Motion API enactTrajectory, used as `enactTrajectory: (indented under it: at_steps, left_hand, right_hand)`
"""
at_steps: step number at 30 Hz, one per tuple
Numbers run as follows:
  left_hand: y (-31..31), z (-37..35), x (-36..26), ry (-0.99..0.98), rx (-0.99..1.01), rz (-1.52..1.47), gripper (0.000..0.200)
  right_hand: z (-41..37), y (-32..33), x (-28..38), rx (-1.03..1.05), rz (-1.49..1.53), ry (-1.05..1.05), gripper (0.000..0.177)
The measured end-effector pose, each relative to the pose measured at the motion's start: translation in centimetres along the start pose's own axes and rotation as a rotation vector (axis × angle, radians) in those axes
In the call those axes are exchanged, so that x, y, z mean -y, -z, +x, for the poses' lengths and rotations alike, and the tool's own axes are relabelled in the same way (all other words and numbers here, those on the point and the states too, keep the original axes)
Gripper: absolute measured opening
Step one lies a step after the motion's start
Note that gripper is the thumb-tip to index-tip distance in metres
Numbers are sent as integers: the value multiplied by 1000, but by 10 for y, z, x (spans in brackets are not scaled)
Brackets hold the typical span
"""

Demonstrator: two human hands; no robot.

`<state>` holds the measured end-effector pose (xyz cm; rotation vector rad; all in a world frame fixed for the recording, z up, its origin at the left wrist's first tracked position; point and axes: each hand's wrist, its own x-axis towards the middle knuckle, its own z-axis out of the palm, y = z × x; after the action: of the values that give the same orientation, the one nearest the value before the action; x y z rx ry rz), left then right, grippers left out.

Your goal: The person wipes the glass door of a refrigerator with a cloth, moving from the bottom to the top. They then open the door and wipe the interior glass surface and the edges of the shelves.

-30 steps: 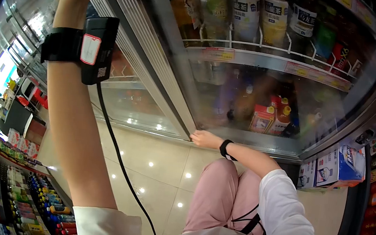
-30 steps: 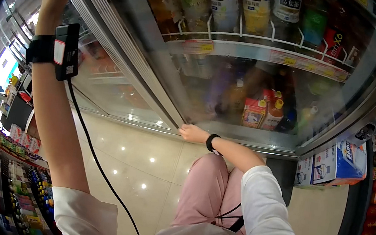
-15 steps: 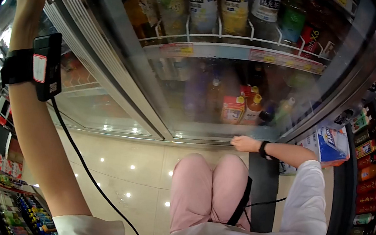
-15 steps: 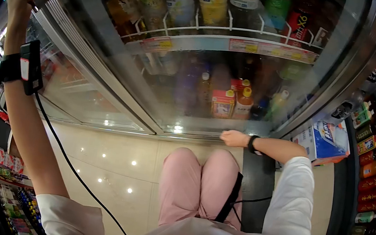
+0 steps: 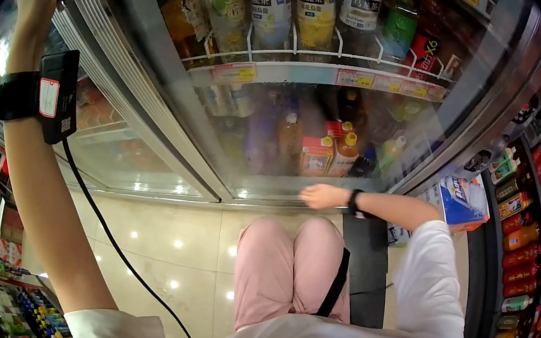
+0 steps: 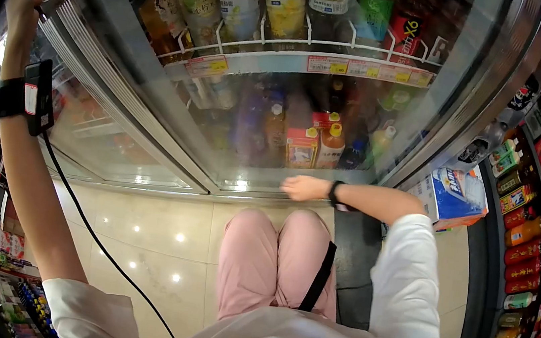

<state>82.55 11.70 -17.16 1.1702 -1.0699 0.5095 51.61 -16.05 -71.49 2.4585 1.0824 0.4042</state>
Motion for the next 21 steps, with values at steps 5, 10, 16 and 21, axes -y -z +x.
enactTrajectory:
  at_steps: [5,10,16,21]
  left_hand:
    - [-39,-30,-34,89,-117,-135,23]
    - [-37,-31,-35,115,-104,-135,21]
    - [-32,-30,-31,104,-83,-153,25]
    - [-52,-45,-39,38,-315,57,25]
  right_hand:
    - [169,20,-35,-132,-285,-74,11]
    - [185,14,-26,-156,-364,-163,11]
    - [17,-15,21,0,-50,-102,10]
    - [-123,18,41,333,-47,-150,17]
